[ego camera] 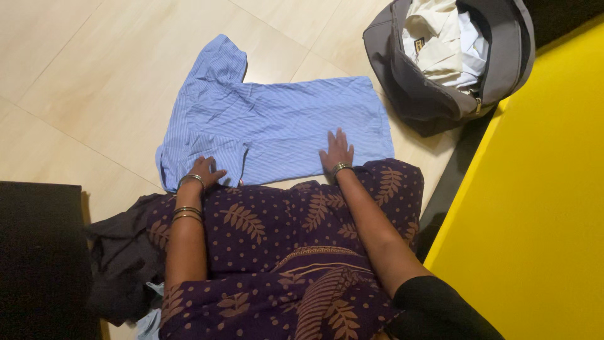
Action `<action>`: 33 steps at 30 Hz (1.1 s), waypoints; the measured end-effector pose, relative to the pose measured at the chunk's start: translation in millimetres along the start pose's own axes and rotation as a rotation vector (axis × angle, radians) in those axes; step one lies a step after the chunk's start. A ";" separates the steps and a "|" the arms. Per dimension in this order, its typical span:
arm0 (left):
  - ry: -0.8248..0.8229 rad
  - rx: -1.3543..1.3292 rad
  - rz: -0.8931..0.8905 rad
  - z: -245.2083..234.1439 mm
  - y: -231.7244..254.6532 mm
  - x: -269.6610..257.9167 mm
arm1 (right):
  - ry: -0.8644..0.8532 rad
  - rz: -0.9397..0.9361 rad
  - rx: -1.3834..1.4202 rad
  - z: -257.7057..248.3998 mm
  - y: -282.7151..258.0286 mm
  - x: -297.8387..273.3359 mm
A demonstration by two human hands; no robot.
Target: The person folds a light blue striped shirt and places it into a gray bag. They then pick up a dark gray shirt, lay it flat, and begin buttoning it.
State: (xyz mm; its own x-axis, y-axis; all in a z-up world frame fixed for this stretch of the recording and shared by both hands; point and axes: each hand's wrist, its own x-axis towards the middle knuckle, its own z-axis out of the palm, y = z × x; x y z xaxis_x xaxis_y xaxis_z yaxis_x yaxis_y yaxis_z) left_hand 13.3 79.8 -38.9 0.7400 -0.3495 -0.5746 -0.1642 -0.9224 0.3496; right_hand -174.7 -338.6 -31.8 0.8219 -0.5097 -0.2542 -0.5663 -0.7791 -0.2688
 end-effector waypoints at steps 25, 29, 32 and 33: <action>0.097 -0.049 -0.079 -12.1 13.5 -10.8 | -0.045 -0.300 -0.007 -74.2 -26.6 173.1; 0.095 -0.078 -0.103 -19.5 23.1 -16.3 | -0.010 -0.367 0.071 -67.8 -20.9 171.9; 0.113 -0.061 -0.106 -25.6 29.0 -24.3 | 0.063 -0.365 -0.049 -70.6 -17.9 162.8; 0.119 -0.053 -0.110 -27.4 31.2 -27.4 | 0.124 -0.379 -0.061 -72.7 -17.9 155.6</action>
State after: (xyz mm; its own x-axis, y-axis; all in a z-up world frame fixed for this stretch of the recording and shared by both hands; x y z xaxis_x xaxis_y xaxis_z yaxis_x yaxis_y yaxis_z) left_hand 5.8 65.2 7.9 0.8242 -0.2223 -0.5208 -0.0455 -0.9428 0.3303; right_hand -32.2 -430.5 1.0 0.9752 -0.2191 -0.0329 -0.2198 -0.9387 -0.2654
